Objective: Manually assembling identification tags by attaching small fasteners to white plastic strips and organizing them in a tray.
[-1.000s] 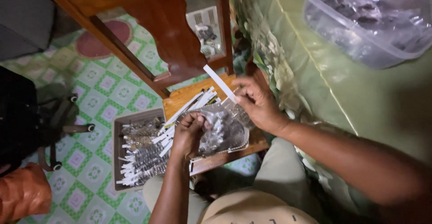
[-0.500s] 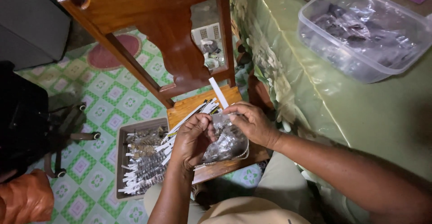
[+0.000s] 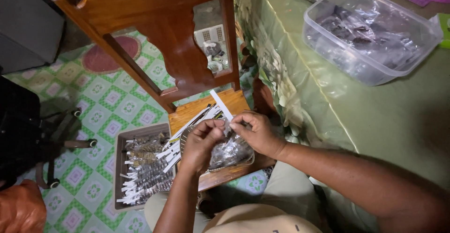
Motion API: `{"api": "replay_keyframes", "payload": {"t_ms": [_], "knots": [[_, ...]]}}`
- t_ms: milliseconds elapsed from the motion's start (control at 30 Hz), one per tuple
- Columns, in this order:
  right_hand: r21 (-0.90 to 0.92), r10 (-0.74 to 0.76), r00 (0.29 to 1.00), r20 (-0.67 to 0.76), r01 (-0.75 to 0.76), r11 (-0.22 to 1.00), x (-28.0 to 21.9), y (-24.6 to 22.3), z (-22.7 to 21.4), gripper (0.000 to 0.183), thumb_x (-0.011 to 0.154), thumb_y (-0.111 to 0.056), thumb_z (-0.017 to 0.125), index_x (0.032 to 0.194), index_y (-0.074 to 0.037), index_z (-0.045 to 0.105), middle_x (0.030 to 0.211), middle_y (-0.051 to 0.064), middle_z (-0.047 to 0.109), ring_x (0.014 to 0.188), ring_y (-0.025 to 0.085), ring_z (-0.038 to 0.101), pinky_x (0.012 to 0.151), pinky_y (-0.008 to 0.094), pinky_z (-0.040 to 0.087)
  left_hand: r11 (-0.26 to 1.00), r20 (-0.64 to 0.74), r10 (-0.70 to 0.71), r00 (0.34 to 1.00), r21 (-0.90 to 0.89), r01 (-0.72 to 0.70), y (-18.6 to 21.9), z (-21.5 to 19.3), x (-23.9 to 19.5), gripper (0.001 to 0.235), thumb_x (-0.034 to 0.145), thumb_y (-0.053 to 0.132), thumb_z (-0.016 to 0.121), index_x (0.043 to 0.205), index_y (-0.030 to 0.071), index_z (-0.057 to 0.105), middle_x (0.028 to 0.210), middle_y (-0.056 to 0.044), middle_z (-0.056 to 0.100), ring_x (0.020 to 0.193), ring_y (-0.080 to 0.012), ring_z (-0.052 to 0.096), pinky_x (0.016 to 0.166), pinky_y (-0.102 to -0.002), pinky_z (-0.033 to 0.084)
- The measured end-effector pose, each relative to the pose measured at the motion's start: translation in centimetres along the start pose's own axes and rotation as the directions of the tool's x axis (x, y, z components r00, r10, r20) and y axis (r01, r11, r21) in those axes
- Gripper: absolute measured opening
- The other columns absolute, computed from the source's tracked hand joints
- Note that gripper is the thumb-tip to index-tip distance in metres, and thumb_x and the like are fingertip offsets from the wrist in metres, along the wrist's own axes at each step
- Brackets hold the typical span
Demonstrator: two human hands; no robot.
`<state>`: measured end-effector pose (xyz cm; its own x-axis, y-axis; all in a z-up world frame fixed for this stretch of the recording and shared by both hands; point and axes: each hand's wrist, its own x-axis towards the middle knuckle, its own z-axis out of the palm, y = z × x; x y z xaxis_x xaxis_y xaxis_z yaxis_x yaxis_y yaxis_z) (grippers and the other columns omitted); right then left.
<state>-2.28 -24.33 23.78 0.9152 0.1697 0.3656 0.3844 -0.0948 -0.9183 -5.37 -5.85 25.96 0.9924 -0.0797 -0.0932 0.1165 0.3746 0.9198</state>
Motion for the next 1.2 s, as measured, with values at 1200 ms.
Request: {"api": "replay_keyframes", "payload": {"t_ms": [1200], "knots": [[0.189, 0.191, 0.968, 0.166, -0.221, 0.957, 0.0, -0.6, -0.1, 0.035, 0.094, 0.003, 0.061, 0.127, -0.007, 0.068, 0.092, 0.006, 0.076, 0.086, 0.009, 0.063, 0.082, 0.027, 0.056, 0.934, -0.078, 0.198, 0.977, 0.319, -0.163, 2.9, 0.7, 0.7, 0.054, 0.075, 0.004, 0.092, 0.112, -0.003, 0.053, 0.071, -0.01, 0.062, 0.07, -0.0188, 0.063, 0.071, -0.032, 0.052]]}}
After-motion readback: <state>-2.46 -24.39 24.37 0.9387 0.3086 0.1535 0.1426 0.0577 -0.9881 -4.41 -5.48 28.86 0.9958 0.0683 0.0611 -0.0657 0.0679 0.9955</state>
